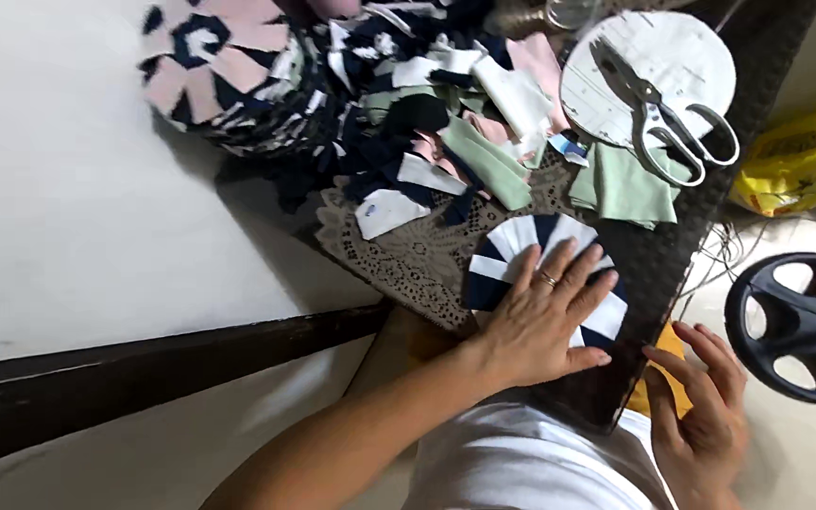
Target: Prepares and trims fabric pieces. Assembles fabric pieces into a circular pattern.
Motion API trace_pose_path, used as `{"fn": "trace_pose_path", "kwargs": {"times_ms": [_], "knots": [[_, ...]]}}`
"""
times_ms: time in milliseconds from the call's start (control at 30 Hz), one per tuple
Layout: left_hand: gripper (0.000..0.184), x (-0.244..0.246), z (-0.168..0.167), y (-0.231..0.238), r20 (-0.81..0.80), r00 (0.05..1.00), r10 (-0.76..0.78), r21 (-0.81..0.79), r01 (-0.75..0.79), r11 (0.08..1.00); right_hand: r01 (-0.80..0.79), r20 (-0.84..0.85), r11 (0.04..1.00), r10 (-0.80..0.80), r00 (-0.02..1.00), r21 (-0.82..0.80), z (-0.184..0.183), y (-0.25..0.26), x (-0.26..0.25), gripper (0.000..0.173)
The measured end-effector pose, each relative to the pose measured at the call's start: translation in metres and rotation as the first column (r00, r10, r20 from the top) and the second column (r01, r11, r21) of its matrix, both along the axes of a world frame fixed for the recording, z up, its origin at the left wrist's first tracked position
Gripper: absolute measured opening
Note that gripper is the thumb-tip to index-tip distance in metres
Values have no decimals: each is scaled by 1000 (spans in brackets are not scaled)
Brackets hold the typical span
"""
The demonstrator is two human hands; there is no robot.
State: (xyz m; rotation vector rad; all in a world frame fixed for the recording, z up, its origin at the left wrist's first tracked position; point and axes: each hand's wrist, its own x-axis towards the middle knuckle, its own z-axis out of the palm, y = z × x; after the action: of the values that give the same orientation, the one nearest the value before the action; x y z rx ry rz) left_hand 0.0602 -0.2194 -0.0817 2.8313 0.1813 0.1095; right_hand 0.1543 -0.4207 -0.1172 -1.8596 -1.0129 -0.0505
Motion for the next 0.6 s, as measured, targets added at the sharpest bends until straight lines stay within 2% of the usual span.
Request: {"fn": "trace_pose_path", "kwargs": {"times_ms": [100, 233, 333, 400, 500, 600], "knots": [[81, -2, 1, 6, 4, 998, -66, -40, 67, 997, 1, 15, 1000, -1, 1000, 10, -2, 2, 0, 16], [83, -3, 10, 7, 54, 999, 0, -118, 6, 993, -29, 24, 999, 29, 999, 13, -1, 8, -2, 15], [63, -9, 26, 23, 179, 964, 196, -164, -167, 972, -44, 37, 999, 43, 998, 4, 2, 9, -2, 15], [46, -21, 35, 48, 226, 901, 371, -180, -335, 925, -43, 32, 999, 42, 999, 3, 3, 8, -1, 14], [31, -51, 42, 95, 237, 771, 591, -175, -565, 806, -57, 38, 998, 58, 998, -14, 4, 7, 2, 14], [24, -83, 46, 131, 215, 637, 740, -168, -723, 671, -76, 40, 997, 76, 996, -17, 4, 7, 2, 14]]}}
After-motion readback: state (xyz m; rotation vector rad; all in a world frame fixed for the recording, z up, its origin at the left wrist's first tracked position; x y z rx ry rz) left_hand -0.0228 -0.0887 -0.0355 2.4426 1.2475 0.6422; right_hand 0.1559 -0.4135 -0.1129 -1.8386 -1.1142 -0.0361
